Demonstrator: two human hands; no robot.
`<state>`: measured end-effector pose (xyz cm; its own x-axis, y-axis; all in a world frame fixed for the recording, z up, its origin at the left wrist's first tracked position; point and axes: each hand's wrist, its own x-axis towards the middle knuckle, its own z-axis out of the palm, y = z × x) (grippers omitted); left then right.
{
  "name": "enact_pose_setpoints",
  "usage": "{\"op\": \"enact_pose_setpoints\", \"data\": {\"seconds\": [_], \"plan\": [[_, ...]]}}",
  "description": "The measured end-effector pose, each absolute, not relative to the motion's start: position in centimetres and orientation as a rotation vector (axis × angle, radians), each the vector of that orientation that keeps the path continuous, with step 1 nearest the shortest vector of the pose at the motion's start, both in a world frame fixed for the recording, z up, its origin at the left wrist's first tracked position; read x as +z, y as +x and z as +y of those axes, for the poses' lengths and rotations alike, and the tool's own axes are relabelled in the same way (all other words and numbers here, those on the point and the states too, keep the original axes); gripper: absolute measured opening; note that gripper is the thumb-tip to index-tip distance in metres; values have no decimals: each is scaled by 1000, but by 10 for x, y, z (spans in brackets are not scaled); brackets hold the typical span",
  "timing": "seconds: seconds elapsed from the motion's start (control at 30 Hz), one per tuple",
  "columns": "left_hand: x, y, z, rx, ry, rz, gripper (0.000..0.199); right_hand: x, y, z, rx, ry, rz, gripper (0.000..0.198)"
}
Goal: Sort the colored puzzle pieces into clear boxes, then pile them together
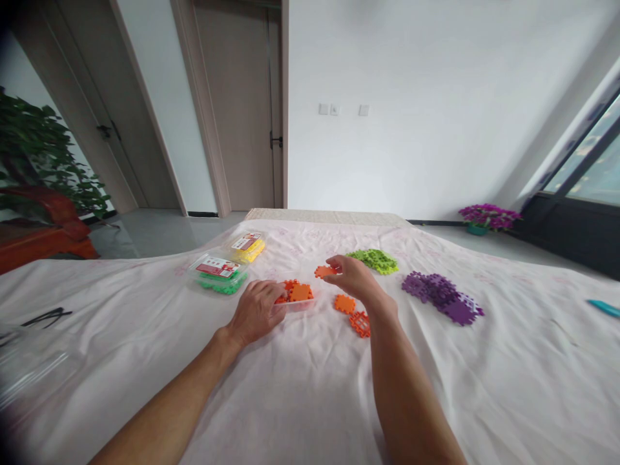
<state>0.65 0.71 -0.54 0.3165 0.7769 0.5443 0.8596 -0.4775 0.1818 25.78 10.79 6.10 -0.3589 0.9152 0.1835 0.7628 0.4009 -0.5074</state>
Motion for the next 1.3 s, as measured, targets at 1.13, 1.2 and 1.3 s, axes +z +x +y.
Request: {"op": "enact_pose_setpoints", "data": {"seconds": [1.13,1.2,1.3], "plan": [[-1,8,14,-942,-2423,-1672,24,30,285,125,304,-2099,-2391,50],[-2,8,13,-935,-2423,-1672,23,26,284,124,338,-2174,-2434,58],[-2,8,13,-925,-2426,-1668,24,23,280,123,374,-2197,-2479,56]]}}
